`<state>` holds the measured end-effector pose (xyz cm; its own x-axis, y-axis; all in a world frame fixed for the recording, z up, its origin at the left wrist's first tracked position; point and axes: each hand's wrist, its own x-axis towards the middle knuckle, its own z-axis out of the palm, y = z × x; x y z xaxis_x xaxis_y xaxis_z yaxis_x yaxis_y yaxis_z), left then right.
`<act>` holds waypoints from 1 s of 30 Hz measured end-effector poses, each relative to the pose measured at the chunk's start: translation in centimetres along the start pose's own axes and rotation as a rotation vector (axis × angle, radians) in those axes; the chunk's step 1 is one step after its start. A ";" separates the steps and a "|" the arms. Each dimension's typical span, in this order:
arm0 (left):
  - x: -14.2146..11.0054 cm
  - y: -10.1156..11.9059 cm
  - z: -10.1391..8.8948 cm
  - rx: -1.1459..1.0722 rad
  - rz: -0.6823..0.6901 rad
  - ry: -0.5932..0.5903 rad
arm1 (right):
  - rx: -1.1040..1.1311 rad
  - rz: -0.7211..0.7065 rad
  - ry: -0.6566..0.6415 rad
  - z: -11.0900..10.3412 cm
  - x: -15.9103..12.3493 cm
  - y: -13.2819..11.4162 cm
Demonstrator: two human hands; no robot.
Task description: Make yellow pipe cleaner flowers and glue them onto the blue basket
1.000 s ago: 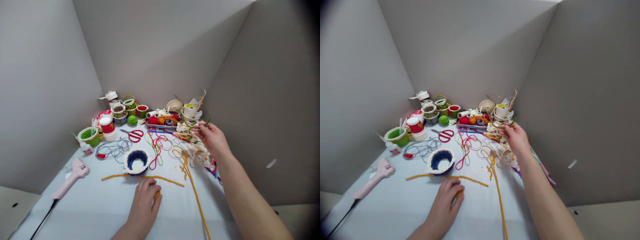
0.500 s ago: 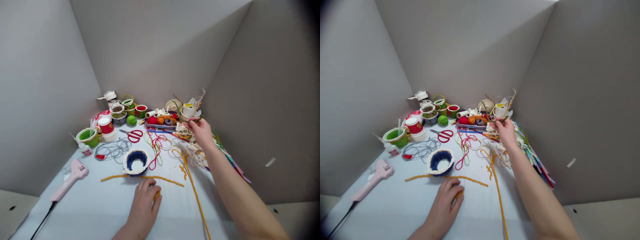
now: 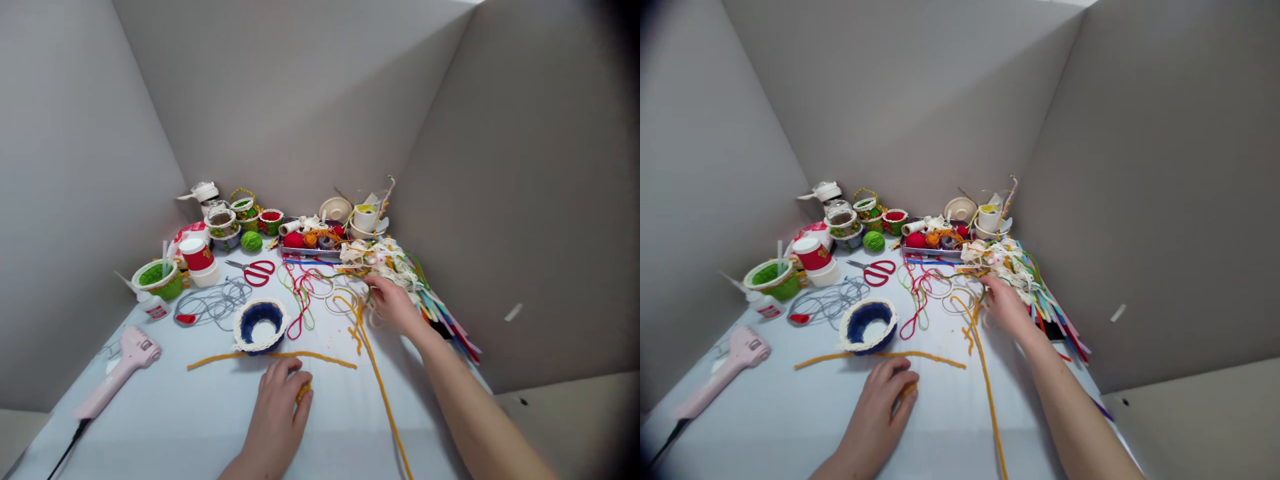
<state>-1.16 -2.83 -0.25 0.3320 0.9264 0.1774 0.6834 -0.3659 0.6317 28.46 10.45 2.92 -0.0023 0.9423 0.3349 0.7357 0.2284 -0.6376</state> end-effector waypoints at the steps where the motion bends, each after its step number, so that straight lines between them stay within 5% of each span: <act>1: 0.0 0.0 0.0 0.002 0.002 0.001 | -0.024 -0.021 -0.011 -0.2 -0.5 0.0; 6: 0.0 -0.3 0.2 0.018 0.025 0.019 | -0.152 -0.021 0.128 -2.0 -1.5 0.2; 12: 0.1 -0.3 0.1 0.032 0.041 0.049 | -0.310 0.118 0.399 -4.6 1.0 2.9; 18: 0.0 -0.7 0.4 0.051 0.067 0.068 | -0.389 0.141 0.271 -4.0 4.3 4.9; 24: 0.1 -0.9 0.5 0.054 0.073 0.064 | -0.462 0.158 0.130 -2.3 5.6 4.2; 30: 0.0 -0.9 0.5 0.054 0.056 0.052 | -0.564 0.163 0.224 -6.1 8.1 1.4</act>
<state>-1.44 -2.54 -1.22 0.3375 0.9072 0.2511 0.6994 -0.4202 0.5781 33.62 16.88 8.94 0.2371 0.8659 0.4404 0.9589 -0.1358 -0.2492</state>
